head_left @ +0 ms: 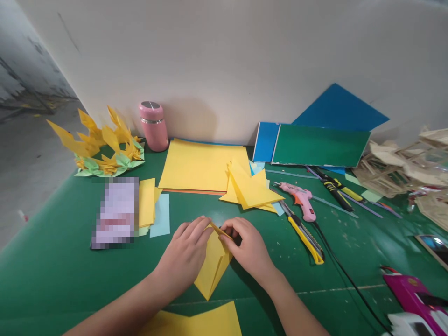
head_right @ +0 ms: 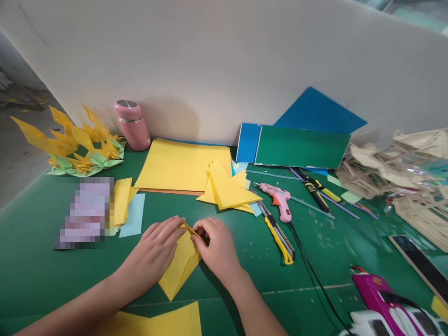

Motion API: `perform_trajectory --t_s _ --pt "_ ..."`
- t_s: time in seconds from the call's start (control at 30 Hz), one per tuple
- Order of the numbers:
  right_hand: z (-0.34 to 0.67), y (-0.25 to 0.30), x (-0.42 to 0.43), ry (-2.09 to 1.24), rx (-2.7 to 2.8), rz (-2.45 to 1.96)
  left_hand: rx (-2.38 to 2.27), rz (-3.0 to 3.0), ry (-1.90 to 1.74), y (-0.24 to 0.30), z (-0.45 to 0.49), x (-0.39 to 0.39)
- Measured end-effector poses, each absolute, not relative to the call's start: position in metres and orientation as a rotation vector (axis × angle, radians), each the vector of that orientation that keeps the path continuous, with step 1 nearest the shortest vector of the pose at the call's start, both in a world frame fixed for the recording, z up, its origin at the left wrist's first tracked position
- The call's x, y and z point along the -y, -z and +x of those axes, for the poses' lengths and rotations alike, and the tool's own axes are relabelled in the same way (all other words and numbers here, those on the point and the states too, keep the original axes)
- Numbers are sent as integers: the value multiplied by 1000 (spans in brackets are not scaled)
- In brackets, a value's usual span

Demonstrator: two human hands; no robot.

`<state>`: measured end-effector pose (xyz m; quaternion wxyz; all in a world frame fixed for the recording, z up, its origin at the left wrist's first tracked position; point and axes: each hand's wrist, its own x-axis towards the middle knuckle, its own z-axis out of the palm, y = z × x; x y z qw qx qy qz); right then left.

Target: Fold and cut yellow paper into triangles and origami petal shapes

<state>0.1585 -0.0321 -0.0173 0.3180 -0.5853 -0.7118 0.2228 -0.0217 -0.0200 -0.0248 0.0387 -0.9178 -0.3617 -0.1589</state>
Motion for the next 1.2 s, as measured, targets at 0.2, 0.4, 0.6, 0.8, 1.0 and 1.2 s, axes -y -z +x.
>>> perform_trajectory --t_s 0.2,0.4,0.6,0.8,1.0,1.2 --pt "163 19 34 -618 1932 -1392 1144 -2818 556 26 -22 20" --pt "169 19 35 -535 2089 -1288 1094 -2782 505 26 -22 22" --pt "166 18 34 -436 2286 -1336 1152 -2752 445 22 -23 23" --pt "154 10 29 -352 2522 -1501 1161 -2821 701 23 -27 21" --pt "145 15 29 -273 2463 -1638 1415 -2933 1000 15 -33 17" --pt "150 19 31 -298 2341 -1450 1748 -2864 1191 8 -44 7"
